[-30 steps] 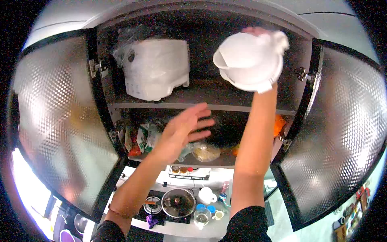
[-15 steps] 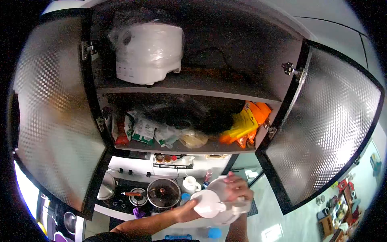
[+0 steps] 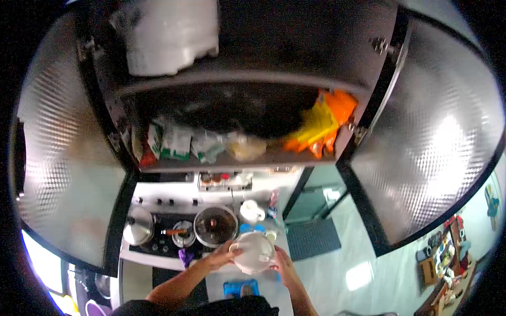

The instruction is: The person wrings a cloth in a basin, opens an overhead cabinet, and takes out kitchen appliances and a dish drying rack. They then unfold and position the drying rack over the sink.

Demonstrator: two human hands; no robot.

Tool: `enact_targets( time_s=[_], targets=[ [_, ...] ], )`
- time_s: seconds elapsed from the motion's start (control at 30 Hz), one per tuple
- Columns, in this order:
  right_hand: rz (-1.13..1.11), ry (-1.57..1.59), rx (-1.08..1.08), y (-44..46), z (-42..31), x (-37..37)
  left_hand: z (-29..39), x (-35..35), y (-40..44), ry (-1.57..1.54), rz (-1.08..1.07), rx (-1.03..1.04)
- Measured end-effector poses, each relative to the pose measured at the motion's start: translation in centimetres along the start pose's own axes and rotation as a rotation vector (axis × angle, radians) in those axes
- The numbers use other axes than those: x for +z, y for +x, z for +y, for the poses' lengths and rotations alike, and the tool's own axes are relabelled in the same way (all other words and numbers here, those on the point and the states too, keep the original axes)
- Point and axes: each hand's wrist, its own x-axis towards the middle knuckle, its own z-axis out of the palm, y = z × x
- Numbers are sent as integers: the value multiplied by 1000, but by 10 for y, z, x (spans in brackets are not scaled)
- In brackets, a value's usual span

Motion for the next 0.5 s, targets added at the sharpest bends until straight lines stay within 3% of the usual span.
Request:
enact_targets(
  time_s=[0.03,0.07,0.1,0.13,0.17,0.23,0.3,0.4,0.5],
  targets=[
    [12,25,93,-8,15,1,-33,-8,12,99,158,-77],
    [4,-111,71,-18,17,10,-38,-9,14,170,137,-139],
    [-6,-239,99,-11,55,-5,-48,-18,18,110,-53,-93],
    [-16,-341,129,-14,73,-11,-58,-17,15,179,-12,-122],
    [-118,-239,227,-21,67,-9,-82,-17,18,305,48,-36],
    [-124,-134,273,-26,116,-26,-118,-10,14,245,93,-68],
    [-67,19,359,-39,131,-26,-163,-13,21,316,83,-133],
    [-10,198,442,-48,173,-46,-189,-6,23,392,252,-167],
    [228,317,464,-39,223,-85,-206,-9,28,258,372,-159]
  ],
)
